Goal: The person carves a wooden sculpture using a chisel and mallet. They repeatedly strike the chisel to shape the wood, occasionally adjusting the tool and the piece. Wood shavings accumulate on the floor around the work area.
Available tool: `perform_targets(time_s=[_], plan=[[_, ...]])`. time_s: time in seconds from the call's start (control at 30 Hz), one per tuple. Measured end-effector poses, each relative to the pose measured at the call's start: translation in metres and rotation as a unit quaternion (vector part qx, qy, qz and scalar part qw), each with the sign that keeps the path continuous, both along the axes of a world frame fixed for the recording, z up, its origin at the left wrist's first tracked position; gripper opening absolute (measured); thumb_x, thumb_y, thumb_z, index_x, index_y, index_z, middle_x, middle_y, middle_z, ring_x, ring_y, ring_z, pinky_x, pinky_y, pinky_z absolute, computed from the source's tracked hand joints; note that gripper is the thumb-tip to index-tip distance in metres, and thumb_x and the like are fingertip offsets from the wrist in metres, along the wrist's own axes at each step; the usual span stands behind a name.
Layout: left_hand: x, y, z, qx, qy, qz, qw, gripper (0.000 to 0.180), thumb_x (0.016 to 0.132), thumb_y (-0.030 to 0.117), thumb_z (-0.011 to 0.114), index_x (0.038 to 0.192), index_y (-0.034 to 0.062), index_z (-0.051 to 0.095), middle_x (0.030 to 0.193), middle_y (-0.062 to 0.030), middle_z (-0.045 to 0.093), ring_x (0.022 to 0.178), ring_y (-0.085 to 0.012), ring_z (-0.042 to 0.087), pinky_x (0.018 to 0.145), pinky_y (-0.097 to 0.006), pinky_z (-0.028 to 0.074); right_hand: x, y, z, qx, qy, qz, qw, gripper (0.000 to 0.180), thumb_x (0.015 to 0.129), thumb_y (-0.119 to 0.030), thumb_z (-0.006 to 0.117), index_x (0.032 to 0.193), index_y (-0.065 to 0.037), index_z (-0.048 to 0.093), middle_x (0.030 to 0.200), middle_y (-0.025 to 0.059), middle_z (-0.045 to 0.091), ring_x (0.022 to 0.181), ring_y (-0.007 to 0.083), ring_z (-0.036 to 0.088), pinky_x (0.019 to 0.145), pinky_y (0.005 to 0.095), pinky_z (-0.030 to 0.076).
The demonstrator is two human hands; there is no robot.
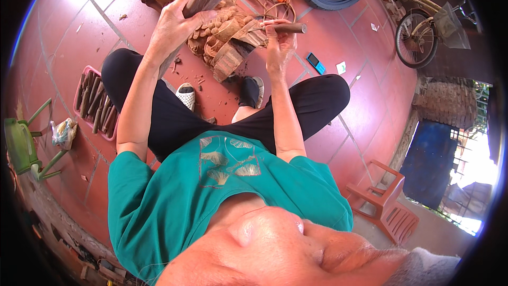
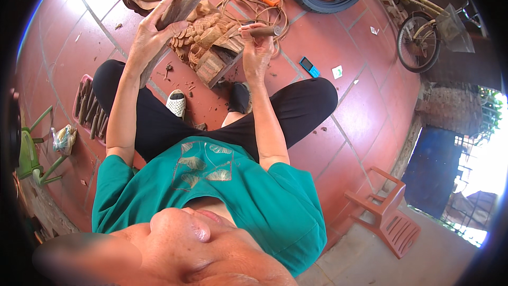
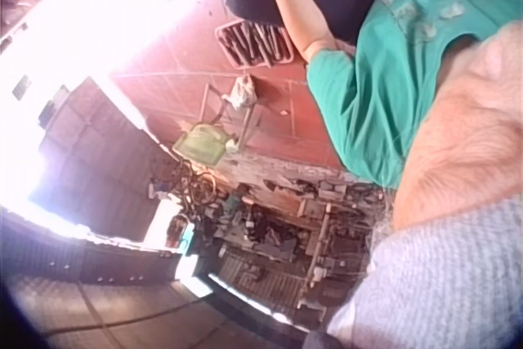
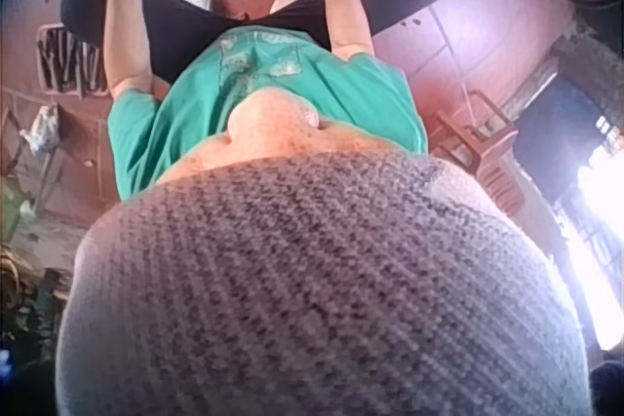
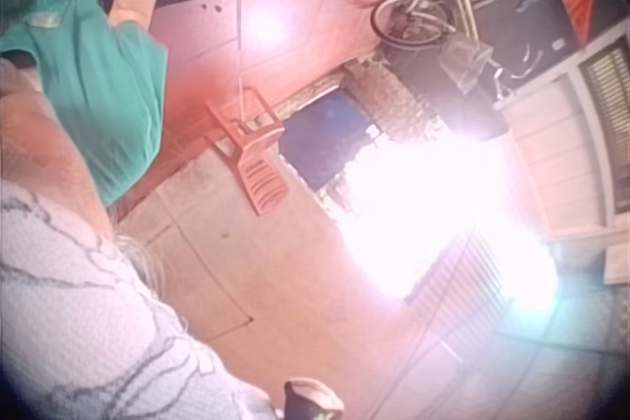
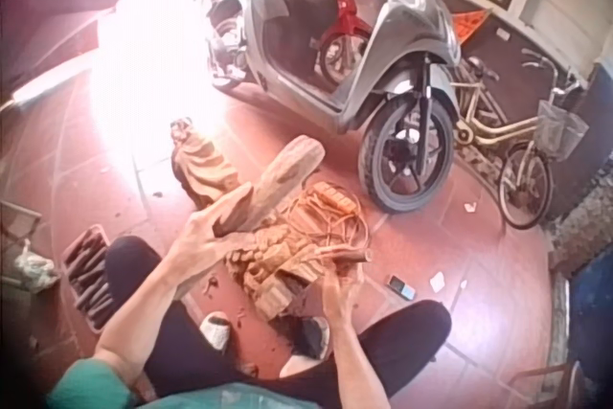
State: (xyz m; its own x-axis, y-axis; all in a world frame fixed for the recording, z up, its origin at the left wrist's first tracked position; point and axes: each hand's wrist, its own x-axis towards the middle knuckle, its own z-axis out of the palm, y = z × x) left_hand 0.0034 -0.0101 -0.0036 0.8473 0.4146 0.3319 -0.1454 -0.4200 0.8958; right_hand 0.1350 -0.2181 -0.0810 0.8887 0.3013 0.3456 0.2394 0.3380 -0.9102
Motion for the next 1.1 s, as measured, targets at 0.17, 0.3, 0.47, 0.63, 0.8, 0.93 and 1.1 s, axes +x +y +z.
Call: perform_targets(time_s=[0.17, 0.3, 0.47, 0.63, 0.8, 0.93, 1.1], plan=[[0.003, 0.002, -0.006, 0.012, 0.002, 0.001, 1.000, 0.072, 0.085, 0.026, 0.080, 0.150, 0.0251, 0.050, 0.139, -0.0041, 0.062, 0.126, -0.0169, 0.058, 0.106, -0.038, 0.047, 0.001, 0.003, -0.004, -0.032, -0.041, 0.003, 0.999, 0.013, 0.095, -0.003, 0.070, 0.103, -0.004, 0.060, 0.100, 0.0040, 0.069, 0.093, 0.0127, 0.066, 0.083, 0.0266, 0.053], [0.003, -0.003, 0.000, 0.032, 0.013, 0.006, 0.999, 0.071, 0.085, 0.025, 0.080, 0.150, 0.0252, 0.050, 0.138, -0.0040, 0.062, 0.126, -0.0166, 0.058, 0.106, -0.037, 0.047, 0.007, 0.002, -0.011, 0.020, -0.010, 0.016, 1.000, 0.013, 0.094, -0.003, 0.070, 0.102, -0.003, 0.059, 0.099, 0.0049, 0.069, 0.093, 0.0138, 0.067, 0.084, 0.0276, 0.054], [0.003, -0.001, -0.001, 0.023, 0.014, -0.001, 1.000, 0.072, 0.085, 0.026, 0.080, 0.150, 0.0249, 0.050, 0.137, -0.0042, 0.063, 0.124, -0.0161, 0.059, 0.106, -0.037, 0.046, 0.011, -0.001, -0.002, 0.071, 0.015, 0.019, 0.997, 0.014, 0.094, -0.004, 0.070, 0.102, -0.004, 0.059, 0.099, 0.0065, 0.069, 0.094, 0.0142, 0.067, 0.084, 0.0285, 0.054], [0.004, 0.004, -0.009, 0.020, 0.001, 0.000, 1.000, 0.071, 0.086, 0.028, 0.080, 0.150, 0.0250, 0.050, 0.135, -0.0043, 0.064, 0.123, -0.0165, 0.060, 0.105, -0.037, 0.047, 0.006, 0.002, -0.005, -0.031, -0.050, -0.009, 0.998, 0.013, 0.095, -0.003, 0.069, 0.102, -0.003, 0.059, 0.098, 0.0042, 0.068, 0.093, 0.0125, 0.065, 0.082, 0.0279, 0.054], [0.003, 0.000, -0.005, 0.052, 0.015, 0.013, 0.998, 0.071, 0.085, 0.030, 0.080, 0.150, 0.0257, 0.050, 0.136, -0.0049, 0.064, 0.125, -0.0182, 0.060, 0.106, -0.039, 0.047, -0.006, 0.004, -0.006, -0.066, -0.044, 0.012, 0.997, 0.013, 0.095, -0.003, 0.068, 0.103, -0.003, 0.058, 0.098, 0.0035, 0.066, 0.092, 0.0122, 0.065, 0.083, 0.0276, 0.053], [0.003, 0.000, -0.003, 0.044, 0.033, 0.006, 0.998, 0.071, 0.085, 0.031, 0.080, 0.150, 0.0257, 0.050, 0.136, -0.0052, 0.064, 0.125, -0.0189, 0.060, 0.107, -0.039, 0.046, 0.002, 0.003, -0.005, 0.014, 0.017, 0.045, 0.999, 0.015, 0.095, -0.002, 0.068, 0.106, -0.003, 0.057, 0.098, 0.0055, 0.068, 0.091, 0.0129, 0.066, 0.084, 0.0278, 0.052], [0.003, 0.001, -0.006, 0.052, 0.007, 0.010, 0.999, 0.071, 0.085, 0.032, 0.080, 0.150, 0.0249, 0.050, 0.136, -0.0057, 0.064, 0.126, -0.0182, 0.059, 0.107, -0.039, 0.046, 0.012, -0.002, -0.008, 0.015, -0.028, 0.000, 1.000, 0.017, 0.096, -0.004, 0.068, 0.108, -0.004, 0.057, 0.096, 0.0060, 0.069, 0.091, 0.0130, 0.066, 0.086, 0.0279, 0.051]])
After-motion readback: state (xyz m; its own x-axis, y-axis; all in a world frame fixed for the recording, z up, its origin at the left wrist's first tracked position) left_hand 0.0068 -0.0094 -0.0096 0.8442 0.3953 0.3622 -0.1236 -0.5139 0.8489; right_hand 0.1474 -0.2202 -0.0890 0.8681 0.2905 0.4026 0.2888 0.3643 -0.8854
